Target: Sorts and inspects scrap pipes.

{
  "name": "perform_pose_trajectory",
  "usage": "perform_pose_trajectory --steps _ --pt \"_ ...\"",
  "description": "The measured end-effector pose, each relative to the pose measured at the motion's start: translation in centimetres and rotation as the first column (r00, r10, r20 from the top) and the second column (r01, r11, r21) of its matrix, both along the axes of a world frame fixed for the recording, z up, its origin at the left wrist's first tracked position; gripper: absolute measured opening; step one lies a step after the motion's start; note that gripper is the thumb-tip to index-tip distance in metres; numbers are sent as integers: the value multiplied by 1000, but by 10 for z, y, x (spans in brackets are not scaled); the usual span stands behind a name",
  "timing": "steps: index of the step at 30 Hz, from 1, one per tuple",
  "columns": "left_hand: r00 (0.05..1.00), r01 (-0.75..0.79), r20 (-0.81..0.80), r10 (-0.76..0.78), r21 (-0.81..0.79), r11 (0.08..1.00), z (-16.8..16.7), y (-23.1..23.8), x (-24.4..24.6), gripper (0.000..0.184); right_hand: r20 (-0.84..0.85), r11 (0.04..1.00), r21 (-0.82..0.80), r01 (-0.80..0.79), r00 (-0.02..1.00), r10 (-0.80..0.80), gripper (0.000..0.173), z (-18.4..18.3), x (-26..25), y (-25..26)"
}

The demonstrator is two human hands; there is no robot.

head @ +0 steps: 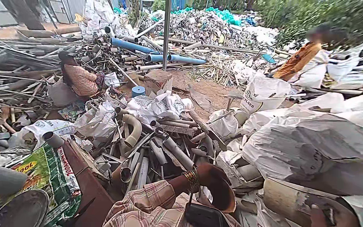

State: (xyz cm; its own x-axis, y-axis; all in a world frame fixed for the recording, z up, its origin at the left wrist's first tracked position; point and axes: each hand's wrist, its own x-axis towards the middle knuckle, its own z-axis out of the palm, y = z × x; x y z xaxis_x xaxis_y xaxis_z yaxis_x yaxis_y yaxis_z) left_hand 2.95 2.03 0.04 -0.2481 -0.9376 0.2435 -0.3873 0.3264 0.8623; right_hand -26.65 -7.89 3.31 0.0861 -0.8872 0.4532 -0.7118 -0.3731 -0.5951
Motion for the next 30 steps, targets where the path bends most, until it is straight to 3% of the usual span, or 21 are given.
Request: perform_pose_trajectory --steps 6,9,11,17,21,25,28,30 --pt "1000 0 24 2 -79 997 -3 1 1 21 -1 1000 24 6 1000 -6 42 0 2 2" --pt "975 -22 222 -10 144 989 51 21 2 28 7 1000 5 -4 1000 4 42 -4 1 0" --pt "968 -46 250 -1 182 982 63 26 2 28 4 999 24 -21 1000 21 42 -4 0 0" --pt "975 -62 223 11 222 973 62 26 1 28 17 989 128 -77 997 75 44 8 3 9" --pt "969 -25 246 -28 207 978 61 22 1 27 -1 998 8 -60 998 60 40 -9 -2 2" --pt "979 29 202 -30 9 1000 30 12 6 26 20 998 -10 -68 997 68 39 -16 -6 -4" --pt "957 -13 285 -47 206 979 60 18 2 28 24 998 15 -62 998 61 40 -11 -3 0" --pt "955 -9 292 -56 216 976 60 17 2 28 18 998 9 -60 998 60 39 -12 -3 1"
